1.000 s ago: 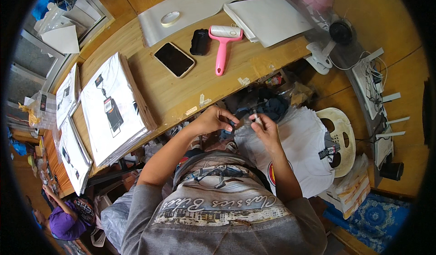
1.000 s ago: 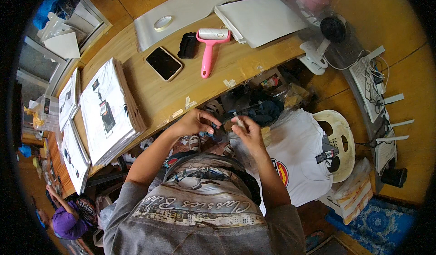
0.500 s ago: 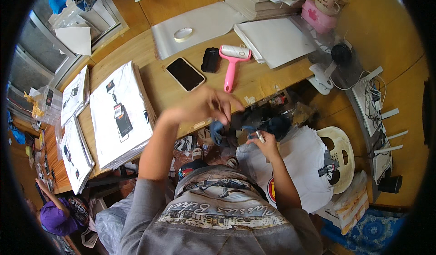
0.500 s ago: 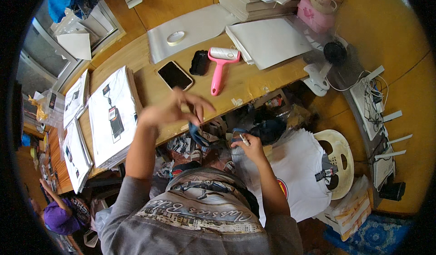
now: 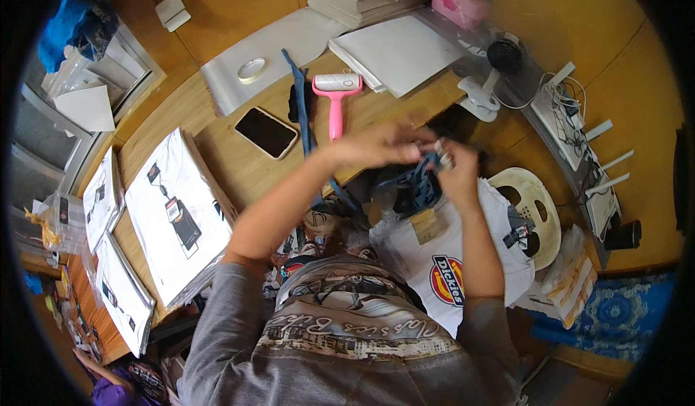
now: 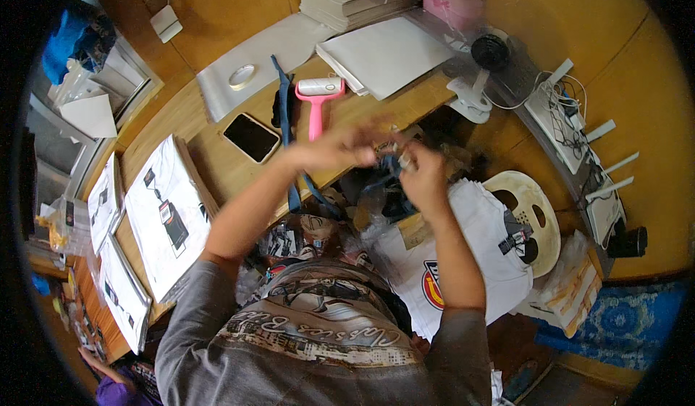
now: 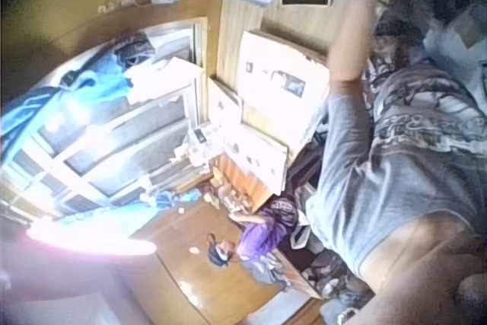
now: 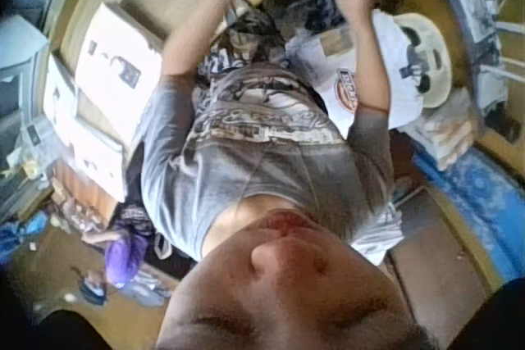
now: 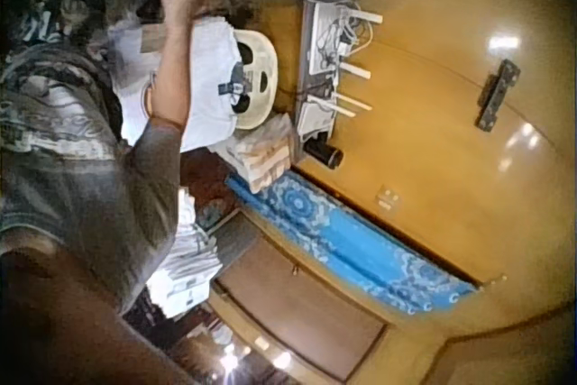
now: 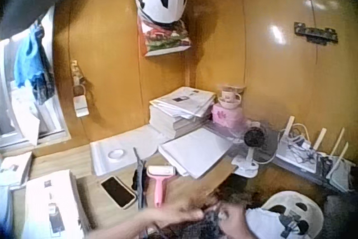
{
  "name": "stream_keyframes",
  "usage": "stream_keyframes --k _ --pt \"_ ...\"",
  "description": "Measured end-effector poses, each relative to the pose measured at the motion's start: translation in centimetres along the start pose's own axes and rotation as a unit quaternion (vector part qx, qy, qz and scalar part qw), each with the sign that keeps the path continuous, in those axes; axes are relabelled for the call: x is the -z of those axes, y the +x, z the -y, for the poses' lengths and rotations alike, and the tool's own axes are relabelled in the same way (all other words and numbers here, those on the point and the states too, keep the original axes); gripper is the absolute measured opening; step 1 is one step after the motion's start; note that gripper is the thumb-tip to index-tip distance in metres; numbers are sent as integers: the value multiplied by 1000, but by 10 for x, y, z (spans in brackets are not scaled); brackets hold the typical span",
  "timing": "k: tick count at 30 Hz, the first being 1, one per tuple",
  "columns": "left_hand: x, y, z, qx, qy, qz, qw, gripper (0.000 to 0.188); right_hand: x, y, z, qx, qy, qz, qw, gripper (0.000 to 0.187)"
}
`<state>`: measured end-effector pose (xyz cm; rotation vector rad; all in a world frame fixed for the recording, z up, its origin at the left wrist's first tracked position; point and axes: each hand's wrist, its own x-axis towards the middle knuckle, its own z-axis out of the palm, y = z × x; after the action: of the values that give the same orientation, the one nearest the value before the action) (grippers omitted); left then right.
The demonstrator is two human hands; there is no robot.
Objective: The person folds white t-shirts, places them into clear plastic bags, and secures the bundles with blue elastic bands. They handle the shirts one by one, folding them neatly before bagging and tying them, then stacking the finished packages.
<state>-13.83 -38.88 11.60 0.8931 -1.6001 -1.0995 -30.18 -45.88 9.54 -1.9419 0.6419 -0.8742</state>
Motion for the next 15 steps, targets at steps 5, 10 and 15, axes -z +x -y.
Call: stream_keyframes --k 5,10,15 --pt "-49 -12 61 65 -243 -54 966 21 53 39 89 82 87 -102 988 6" --pt "-60 -14 113 118 -120 -53 984 21 135 60 135 162 84 -245 952 15" --pt "-79 1 159 82 152 -97 980 29 164 66 134 106 -24 -182 977 16"
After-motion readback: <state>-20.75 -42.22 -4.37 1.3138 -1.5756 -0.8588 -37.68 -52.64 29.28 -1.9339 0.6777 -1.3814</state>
